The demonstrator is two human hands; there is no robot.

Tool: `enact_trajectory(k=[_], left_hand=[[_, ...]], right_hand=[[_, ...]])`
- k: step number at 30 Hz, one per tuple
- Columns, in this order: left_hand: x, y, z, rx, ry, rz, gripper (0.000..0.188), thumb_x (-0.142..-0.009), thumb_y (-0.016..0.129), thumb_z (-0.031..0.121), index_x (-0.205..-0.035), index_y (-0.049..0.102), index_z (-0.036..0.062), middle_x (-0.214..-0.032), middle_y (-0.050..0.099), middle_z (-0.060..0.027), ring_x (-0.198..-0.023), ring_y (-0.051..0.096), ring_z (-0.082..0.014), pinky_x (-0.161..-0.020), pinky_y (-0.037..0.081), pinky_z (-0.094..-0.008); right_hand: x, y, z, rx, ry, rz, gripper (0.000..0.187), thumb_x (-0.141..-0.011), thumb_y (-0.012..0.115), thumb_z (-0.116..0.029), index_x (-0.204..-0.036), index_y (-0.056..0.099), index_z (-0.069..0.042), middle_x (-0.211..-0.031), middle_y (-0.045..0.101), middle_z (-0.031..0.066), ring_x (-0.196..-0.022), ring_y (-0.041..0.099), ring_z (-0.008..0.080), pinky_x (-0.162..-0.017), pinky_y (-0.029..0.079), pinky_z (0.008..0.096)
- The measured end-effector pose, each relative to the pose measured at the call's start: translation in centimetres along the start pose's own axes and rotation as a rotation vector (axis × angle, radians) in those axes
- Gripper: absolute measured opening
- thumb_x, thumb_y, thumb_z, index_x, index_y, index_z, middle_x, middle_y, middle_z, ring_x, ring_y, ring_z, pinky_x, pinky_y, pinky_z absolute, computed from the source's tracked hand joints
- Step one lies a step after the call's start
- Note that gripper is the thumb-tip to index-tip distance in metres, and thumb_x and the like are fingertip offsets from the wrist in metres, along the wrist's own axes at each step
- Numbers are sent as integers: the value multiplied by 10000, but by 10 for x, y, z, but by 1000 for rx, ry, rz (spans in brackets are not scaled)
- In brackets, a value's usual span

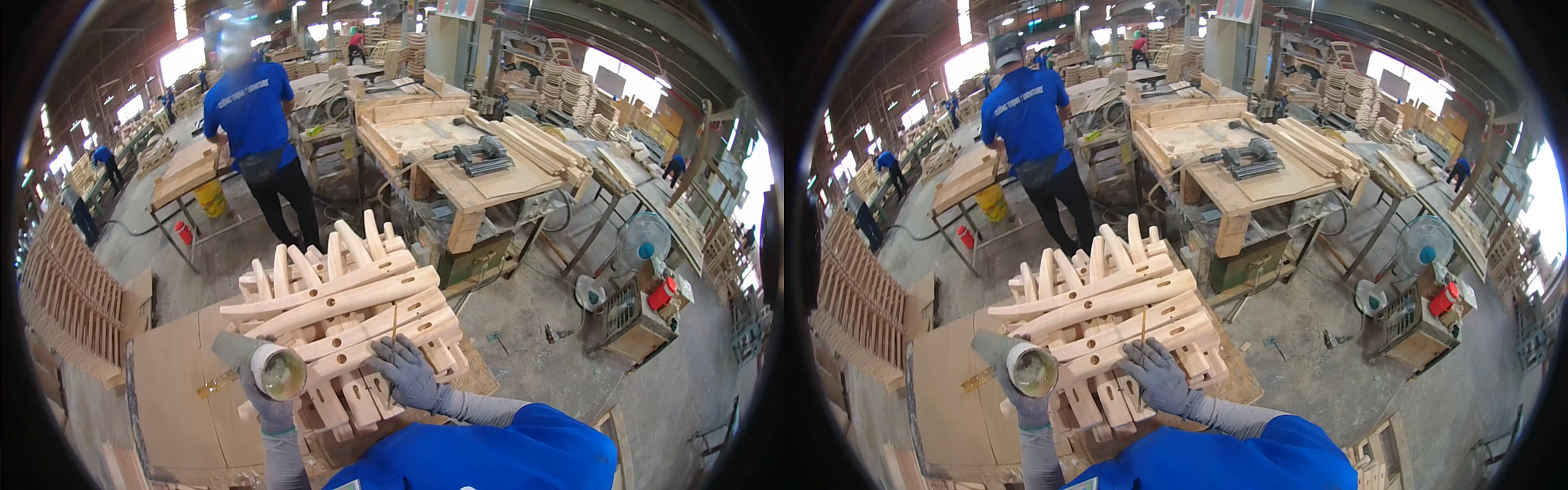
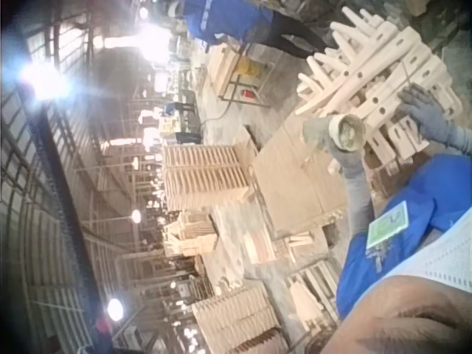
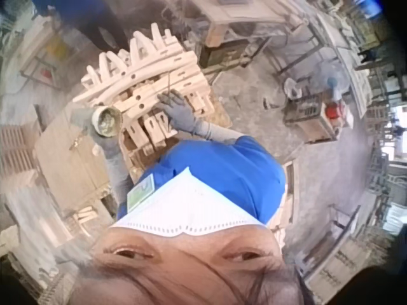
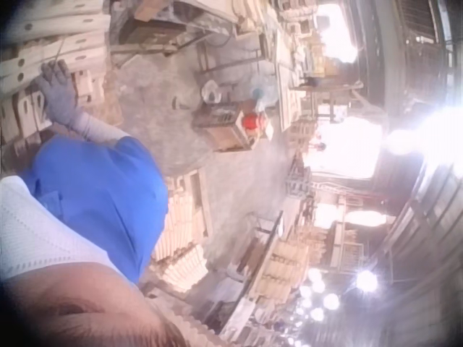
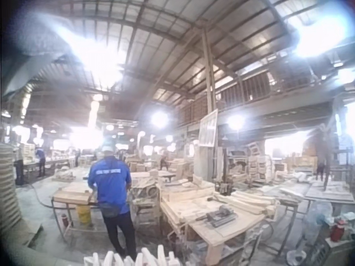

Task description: The person applies glue to the holes of stacked wooden chair parts using a brush and a container. They repeatedly dip the brush into the glue and apply it to the pre-drilled holes on the wooden pieces.

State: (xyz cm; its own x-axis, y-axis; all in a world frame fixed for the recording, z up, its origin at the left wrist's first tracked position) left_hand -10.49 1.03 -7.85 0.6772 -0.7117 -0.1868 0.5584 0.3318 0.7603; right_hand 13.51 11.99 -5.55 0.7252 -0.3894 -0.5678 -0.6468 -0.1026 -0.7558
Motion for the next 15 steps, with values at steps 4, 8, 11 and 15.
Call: enact_trajectory(k=[4, 8, 11, 15], left_hand=[[6, -19, 4, 34, 33, 112, 555, -946, 373, 455, -1279, 471, 22, -1233, 553, -108, -1083, 566, -228, -939, 477, -410], [2, -32, 3, -49, 50, 68, 559, -955, 359, 457, -1319, 447, 42, -1288, 522, -123, -1165, 519, -244, -979, 452, -425], [5, -10, 6, -68, 62, 88, 575, -949, 356, 454, -1340, 398, 33, -1305, 500, -150, -1167, 516, -268, -987, 444, -437], [7, 0, 13, -4, 33, -3, 606, -928, 367, 478, -1347, 392, 41, -1301, 497, -157, -1157, 518, -281, -993, 430, -451]], right_hand=[[1, 8, -4, 9, 0, -43, 455, -697, 569, -89, -1152, 566, -86, -1288, 521, 141, -1251, 441, 297, -1111, 259, 459], [1, 8, -6, 36, 1, -42, 453, -685, 549, -50, -1137, 574, -83, -1279, 521, 160, -1234, 445, 332, -1102, 263, 472], [0, 6, -7, 50, 9, 7, 363, -759, 554, -21, -1113, 598, -89, -1234, 556, 165, -1207, 471, 350, -1079, 285, 473], [0, 9, -10, 58, -9, 14, 367, -762, 558, -26, -1122, 591, -87, -1238, 557, 158, -1206, 474, 353, -1070, 294, 488]])
Point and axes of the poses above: each hand's wrist, its own x-axis away from the middle knuckle, its own y-axis out of the palm, z = x × y, the point moved 6 cm from there along -x, towards the middle knuckle
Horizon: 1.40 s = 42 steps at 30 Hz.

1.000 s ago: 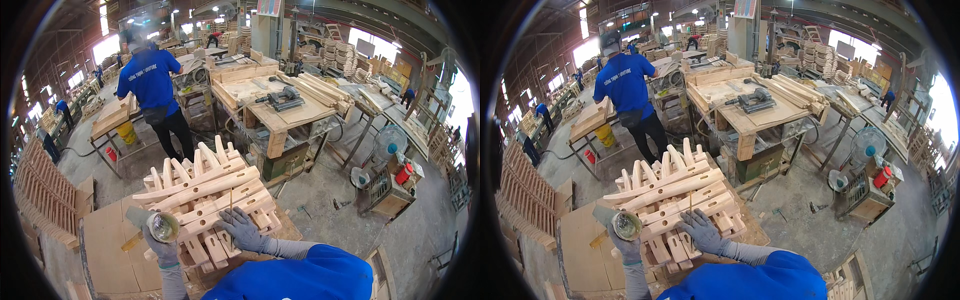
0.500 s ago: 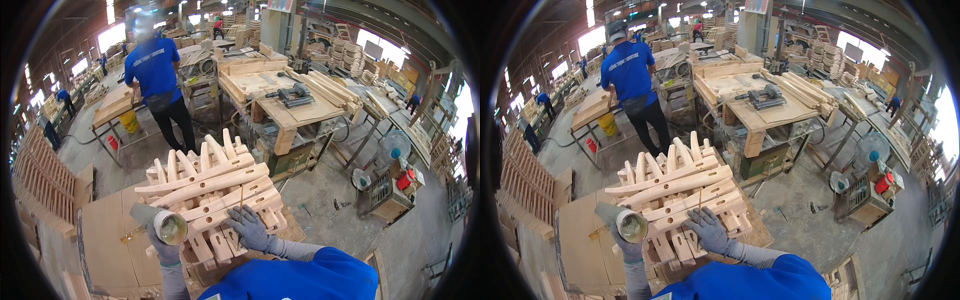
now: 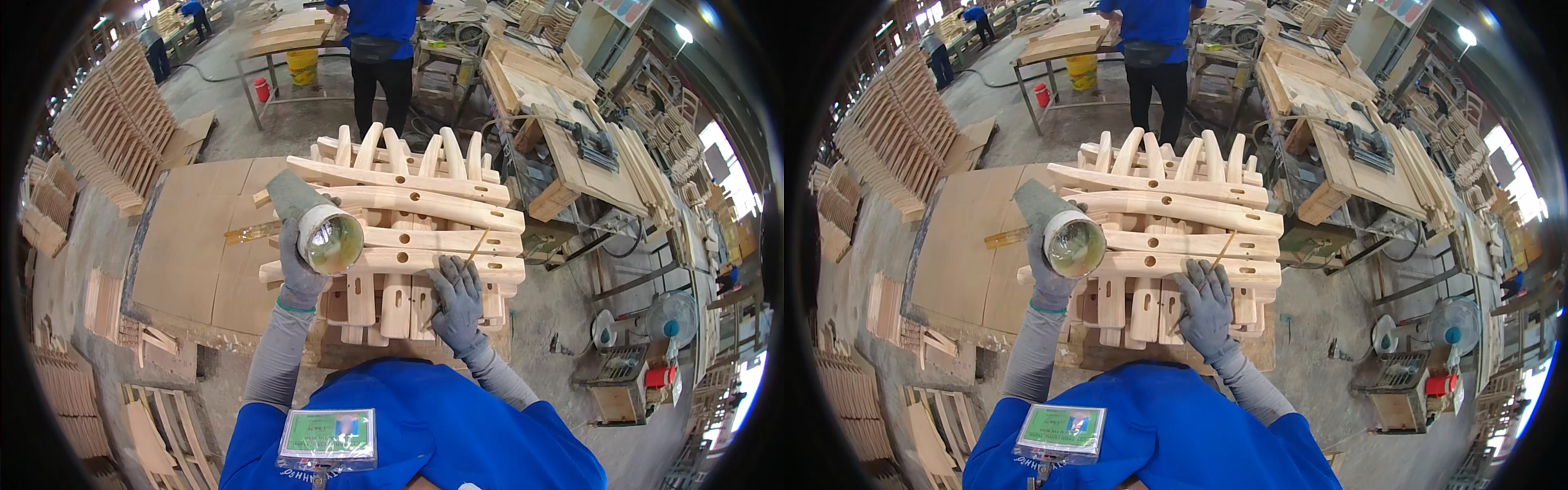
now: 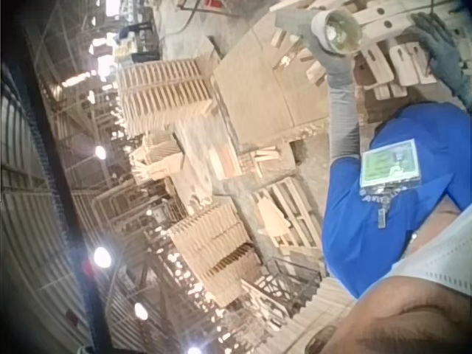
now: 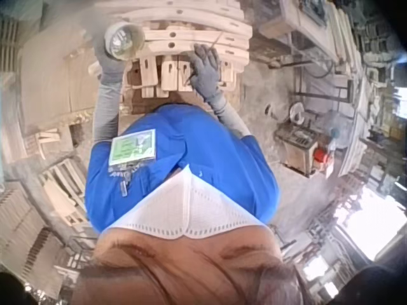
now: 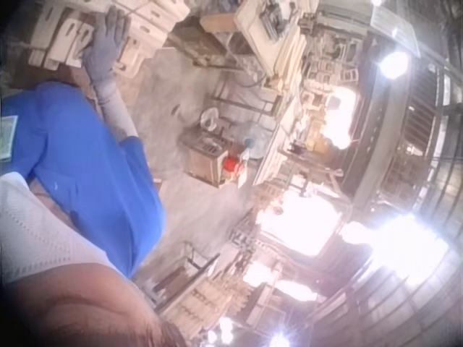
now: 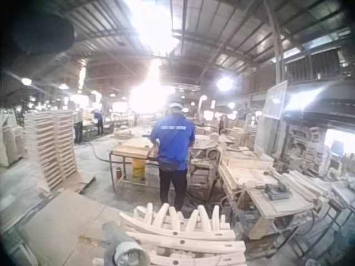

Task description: The person applies glue to the holes of stacked wooden chair parts using a brush and a container. They repeatedly dip the brush into the glue and apply it to the pre-drilled holes on the wooden pieces.

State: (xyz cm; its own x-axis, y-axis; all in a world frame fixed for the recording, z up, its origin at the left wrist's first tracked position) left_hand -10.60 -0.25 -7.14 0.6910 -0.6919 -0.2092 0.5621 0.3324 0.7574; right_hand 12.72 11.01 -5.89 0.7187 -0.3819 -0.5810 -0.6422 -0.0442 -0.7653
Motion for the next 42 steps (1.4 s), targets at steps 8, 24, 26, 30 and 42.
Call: enact_trajectory(k=[8, 24, 26, 30, 42], left_hand=[[-3, -13, -2, 28, -56, 40, 657, -911, 353, 540, -1361, 387, 63, -1316, 483, -148, -1093, 547, -356, -937, 450, -504], [3, 8, 6, 197, -29, 14, 577, -937, 401, 411, -1333, 385, -8, -1286, 505, -164, -1181, 510, -278, -1022, 414, -424], [4, 1, 2, 141, -35, 47, 593, -937, 378, 435, -1316, 405, -19, -1276, 514, -169, -1166, 520, -282, -1016, 415, -425], [2, 0, 3, -130, 37, 62, 550, -954, 360, 398, -1301, 422, -24, -1256, 532, -167, -1142, 537, -282, -1002, 430, -423], [-4, -14, -3, 127, -25, 70, 538, -923, 439, 398, -1279, 453, -5, -1228, 557, -151, -1129, 547, -275, -993, 439, -421]], right_hand=[[-2, 2, 5, 3, 16, -10, 384, -765, 535, -42, -1139, 591, -104, -1252, 552, 129, -1212, 473, 325, -1071, 303, 475], [0, 4, 2, -19, -17, 25, 362, -725, 564, -27, -1079, 608, -89, -1204, 569, 135, -1168, 502, 338, -1056, 326, 503], [-2, 2, 1, -21, -26, 23, 374, -715, 561, -22, -1081, 610, -85, -1208, 568, 139, -1168, 502, 339, -1054, 326, 499], [-1, 1, 4, -30, -11, -1, 384, -704, 566, -21, -1078, 618, -88, -1212, 573, 147, -1175, 498, 341, -1057, 319, 492], [0, -7, 5, -65, -28, 63, 381, -702, 570, -45, -1074, 615, -120, -1205, 582, 117, -1163, 513, 303, -1055, 319, 467]])
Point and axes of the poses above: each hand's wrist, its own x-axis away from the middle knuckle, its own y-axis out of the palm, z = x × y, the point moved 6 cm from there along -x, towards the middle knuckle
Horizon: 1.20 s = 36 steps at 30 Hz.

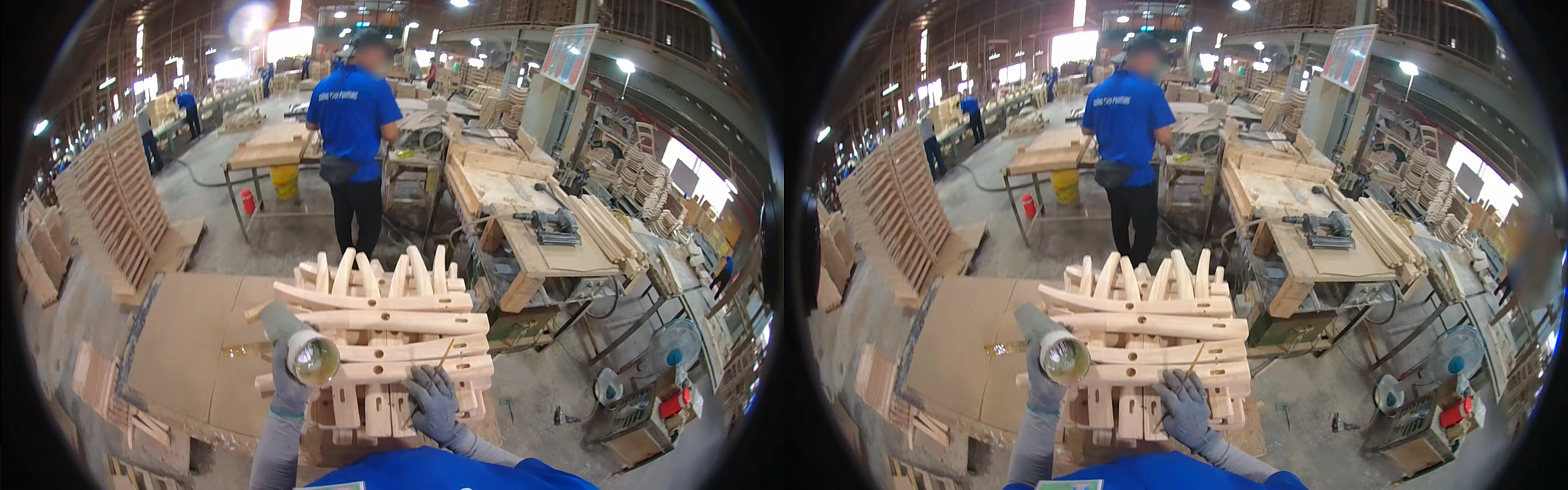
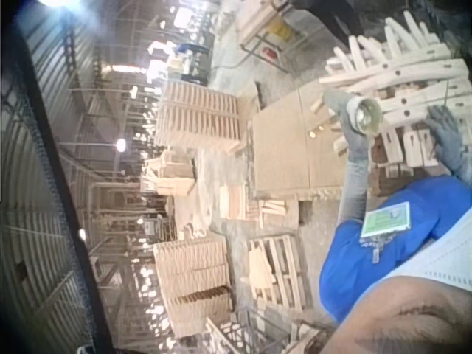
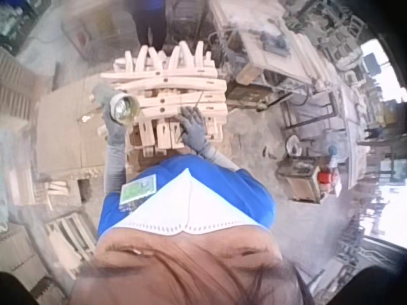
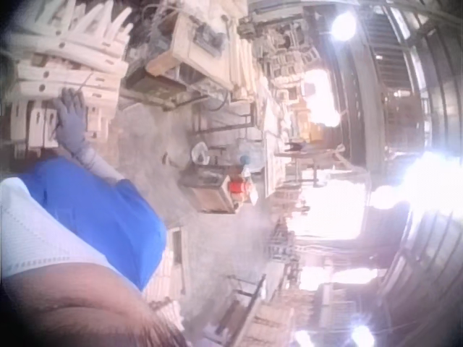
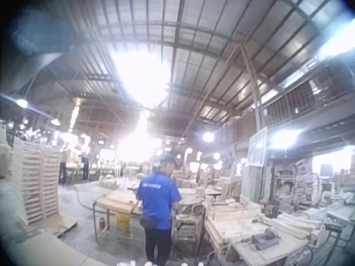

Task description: The person applies glue to the holes of stacked wooden chair parts using a brush and a container. They repeatedly dip the brush into the glue and apply it to the pre-drilled holes on the wooden pieces.

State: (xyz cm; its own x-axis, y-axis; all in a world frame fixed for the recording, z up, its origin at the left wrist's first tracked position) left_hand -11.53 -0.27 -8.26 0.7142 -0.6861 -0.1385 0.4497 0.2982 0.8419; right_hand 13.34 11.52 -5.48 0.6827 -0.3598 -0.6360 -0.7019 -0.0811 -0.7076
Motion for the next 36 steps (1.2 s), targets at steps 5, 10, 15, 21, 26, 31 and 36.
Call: enact_trajectory(k=[5, 10, 15, 21, 26, 31, 36], left_hand=[[1, 9, -3, -23, 23, -22, 533, -945, 375, 415, -1271, 459, 2, -1224, 555, -151, -1117, 549, -278, -981, 448, -427], [5, 1, 0, -154, 139, 10, 527, -957, 356, 397, -1250, 470, -25, -1230, 550, -155, -1128, 540, -272, -995, 437, -415], [5, 0, 4, -326, 207, -51, 510, -972, 324, 380, -1234, 485, -27, -1221, 554, -155, -1124, 542, -266, -984, 444, -408], [5, 6, -2, -156, 115, -2, 542, -970, 329, 415, -1285, 437, -12, -1272, 516, -174, -1104, 554, -289, -973, 456, -424], [5, 11, 1, -173, 93, -68, 589, -940, 364, 451, -1302, 423, -11, -1270, 518, -168, -1121, 537, -293, -988, 433, -452], [11, 15, 0, -91, 5, 7, 710, -886, 376, 581, -1344, 390, 38, -1244, 531, -154, -1023, 581, -346, -866, 492, -490], [27, 29, 0, -120, -138, -68, 726, -877, 384, 595, -1326, 406, 25, -1147, 582, -158, -938, 605, -361, -818, 504, -495]], right_hand=[[3, 0, 2, 13, 4, 8, 359, -714, 571, -58, -1065, 619, -119, -1193, 593, 111, -1161, 521, 294, -1046, 339, 468], [0, -3, 0, 16, 9, 14, 336, -718, 572, -48, -1045, 617, -106, -1185, 598, 111, -1163, 522, 293, -1038, 354, 465], [1, -2, 0, 1, 5, 25, 334, -719, 566, -43, -1046, 610, -97, -1180, 596, 121, -1155, 522, 306, -1037, 353, 468], [3, -3, 2, -20, -3, 27, 343, -721, 574, -69, -1061, 606, -93, -1148, 596, 117, -1138, 520, 313, -1034, 353, 472], [16, -6, 2, -21, -31, 57, 367, -673, 636, -83, -1037, 633, -134, -1103, 622, 59, -1008, 566, 265, -925, 409, 414], [14, -3, 4, -27, -21, 37, 382, -685, 627, -105, -1065, 630, -144, -1092, 619, 32, -940, 549, 236, -853, 395, 392], [14, -13, 3, -42, 3, -10, 350, -759, 591, -137, -1109, 609, -145, -1129, 600, 36, -992, 533, 247, -886, 392, 397]])
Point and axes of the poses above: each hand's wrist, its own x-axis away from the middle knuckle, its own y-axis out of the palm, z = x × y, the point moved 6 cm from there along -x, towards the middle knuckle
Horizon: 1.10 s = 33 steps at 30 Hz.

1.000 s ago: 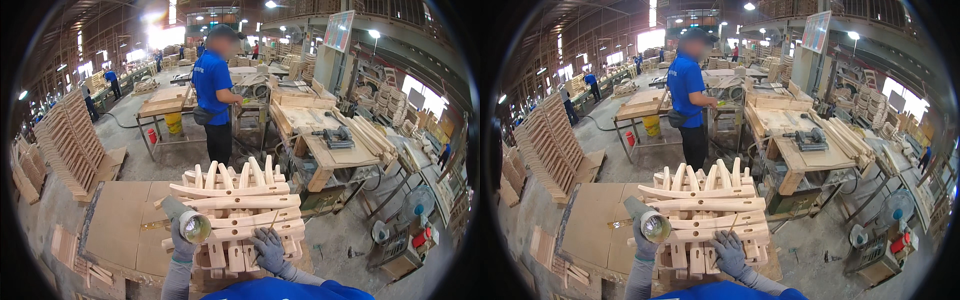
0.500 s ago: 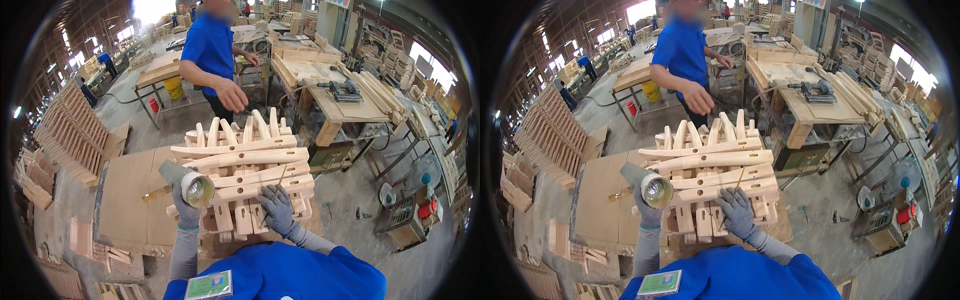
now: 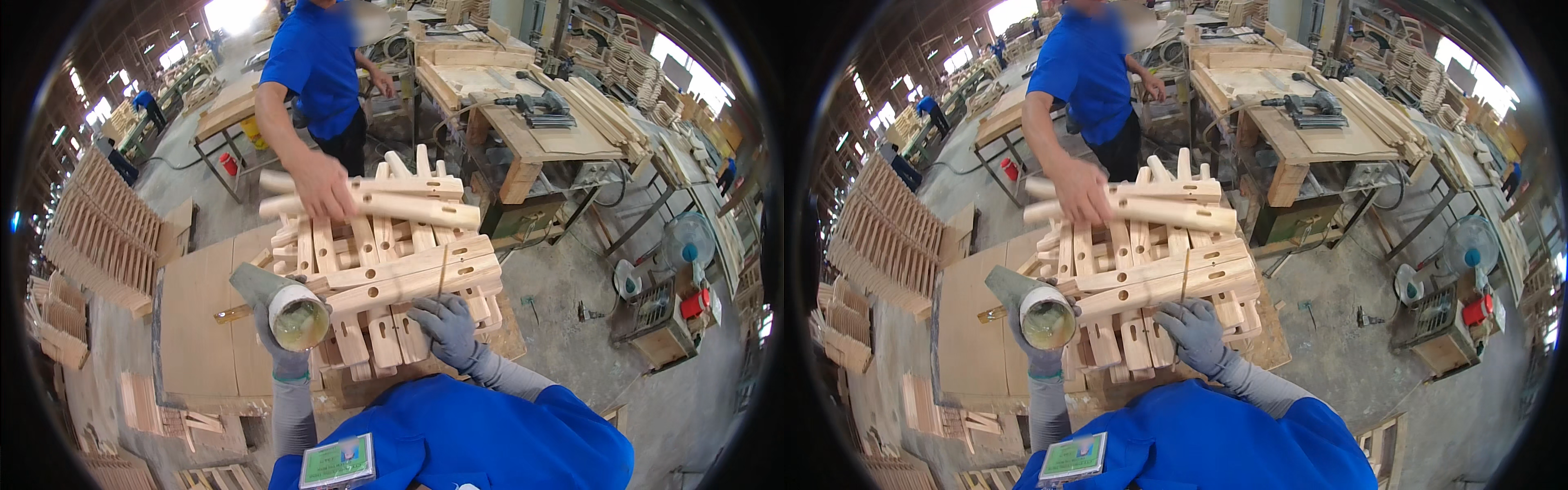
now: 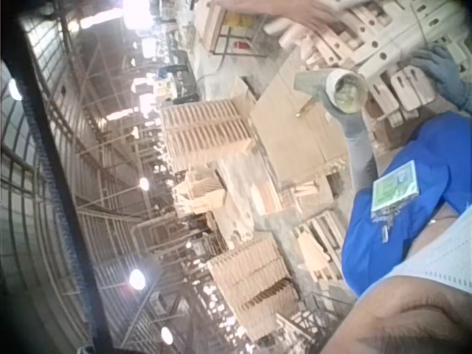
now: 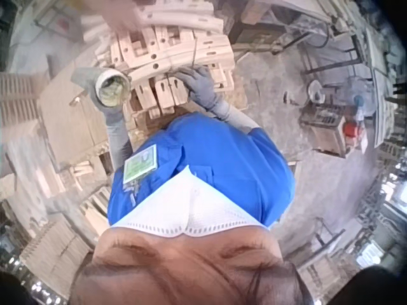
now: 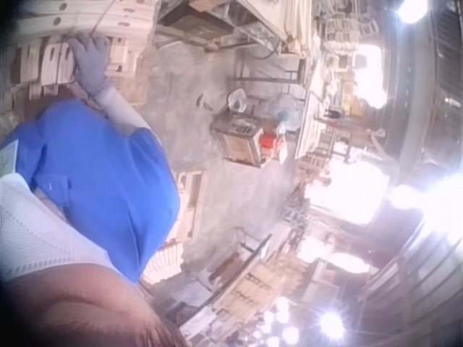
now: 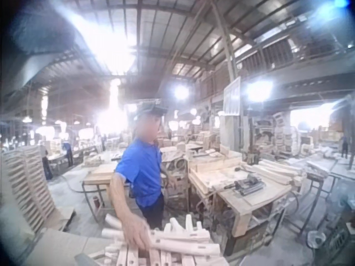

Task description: The person applies glue to the holes of stacked wooden chair parts using a brush and a container. They repeatedly dip the brush into the glue and apply it to the pre-drilled holes on the wooden pieces.

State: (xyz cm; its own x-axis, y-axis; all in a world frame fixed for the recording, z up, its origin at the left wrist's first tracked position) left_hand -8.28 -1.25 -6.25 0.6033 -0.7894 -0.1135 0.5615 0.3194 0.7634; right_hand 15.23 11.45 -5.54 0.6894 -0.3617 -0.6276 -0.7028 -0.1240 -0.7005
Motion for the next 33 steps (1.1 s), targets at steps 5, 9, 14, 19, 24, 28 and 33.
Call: enact_trajectory(k=[5, 9, 14, 19, 24, 28, 33], left_hand=[[31, -25, 5, 11, 32, 201, 692, -884, 386, 567, -1306, 417, 19, -1150, 565, -182, -966, 590, -358, -828, 491, -529], [43, -31, 18, -91, 71, 245, 758, -866, 386, 618, -1275, 424, -19, -1018, 612, -224, -833, 628, -371, -695, 536, -484], [60, -49, 27, 53, 121, 323, 774, -856, 389, 623, -1285, 396, -21, -1050, 594, -221, -833, 621, -379, -696, 536, -494], [64, -60, 42, 22, 172, 293, 796, -834, 409, 615, -1292, 390, -35, -1149, 559, -206, -906, 600, -386, -771, 525, -540], [54, -67, 37, 143, 219, 432, 789, -830, 425, 618, -1303, 394, -12, -1157, 556, -196, -929, 600, -382, -784, 525, -535], [26, -47, 34, 29, 147, 273, 703, -884, 391, 569, -1309, 386, 8, -1185, 547, -187, -974, 599, -355, -804, 535, -508], [18, -19, 38, -613, 498, 358, 556, -963, 382, 446, -1331, 374, 29, -1249, 518, -161, -1140, 525, -312, -956, 465, -480]], right_hand=[[-28, -2, 8, 92, -74, -130, 424, -814, 629, -290, -1184, 544, -102, -1246, 534, 123, -1134, 495, 330, -997, 372, 437], [-57, 22, 15, 217, -233, -389, 601, -817, 611, -434, -1258, 460, -55, -1294, 470, 205, -1178, 462, 370, -1047, 334, 451], [-99, 47, 38, 109, -283, -616, 689, -782, 632, -472, -1214, 458, 36, -1110, 515, 204, -1051, 496, 348, -967, 376, 443], [-163, 72, 93, 71, -361, -536, 723, -718, 696, -490, -1213, 473, -12, -1044, 541, 155, -976, 540, 324, -887, 423, 408], [-226, 108, 159, 131, -119, -624, 796, -665, 755, -459, -1285, 470, -50, -1177, 540, 158, -1114, 508, 324, -969, 397, 392], [-236, 115, 186, 209, -140, -538, 631, -754, 687, -401, -1261, 491, -81, -1124, 583, 148, -1033, 560, 306, -899, 435, 401], [-209, 43, 48, -636, 86, -234, 461, -935, 504, -237, -1344, 431, -36, -1231, 555, 200, -1064, 582, 294, -889, 441, 346]])
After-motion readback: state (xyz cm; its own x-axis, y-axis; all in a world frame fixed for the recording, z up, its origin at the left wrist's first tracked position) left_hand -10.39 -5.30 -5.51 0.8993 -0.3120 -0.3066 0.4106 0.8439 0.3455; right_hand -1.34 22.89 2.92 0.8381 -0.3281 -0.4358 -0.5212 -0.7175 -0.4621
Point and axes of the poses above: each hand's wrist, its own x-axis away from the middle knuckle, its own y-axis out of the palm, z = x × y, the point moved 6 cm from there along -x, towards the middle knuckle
